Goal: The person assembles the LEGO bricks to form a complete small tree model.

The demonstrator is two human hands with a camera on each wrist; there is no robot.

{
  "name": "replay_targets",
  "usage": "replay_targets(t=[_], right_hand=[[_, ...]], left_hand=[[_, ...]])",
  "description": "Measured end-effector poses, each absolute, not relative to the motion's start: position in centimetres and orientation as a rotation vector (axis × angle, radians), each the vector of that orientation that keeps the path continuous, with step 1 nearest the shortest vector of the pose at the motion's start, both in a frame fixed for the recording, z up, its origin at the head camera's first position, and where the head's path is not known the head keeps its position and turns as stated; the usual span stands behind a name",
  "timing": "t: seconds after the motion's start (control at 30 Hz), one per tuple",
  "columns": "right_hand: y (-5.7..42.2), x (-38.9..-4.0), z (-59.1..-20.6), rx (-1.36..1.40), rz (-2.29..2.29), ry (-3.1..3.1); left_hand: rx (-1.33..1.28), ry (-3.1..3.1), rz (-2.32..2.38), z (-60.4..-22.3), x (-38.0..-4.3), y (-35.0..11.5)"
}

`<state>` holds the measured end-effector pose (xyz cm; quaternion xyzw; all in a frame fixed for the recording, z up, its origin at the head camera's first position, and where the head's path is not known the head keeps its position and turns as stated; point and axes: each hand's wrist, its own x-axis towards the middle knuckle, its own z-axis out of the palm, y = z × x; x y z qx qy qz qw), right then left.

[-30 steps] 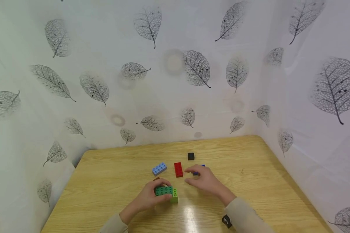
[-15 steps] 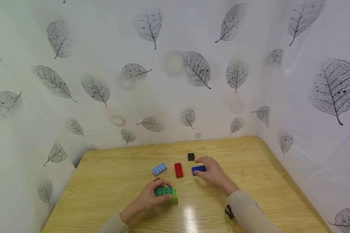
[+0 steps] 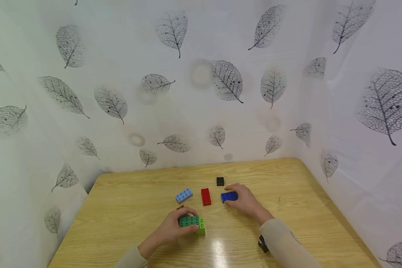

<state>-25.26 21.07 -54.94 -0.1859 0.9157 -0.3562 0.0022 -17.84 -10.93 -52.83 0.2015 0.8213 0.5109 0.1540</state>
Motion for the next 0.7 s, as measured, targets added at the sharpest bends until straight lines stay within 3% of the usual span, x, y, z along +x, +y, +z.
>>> replay_targets(t=[0.7], right_hand=[[20.74,-25.42,-54.83,-0.506,-1.037,2.856]], left_hand=[[0.57,2.351,1.453,-52.95,-17.92,-10.94]])
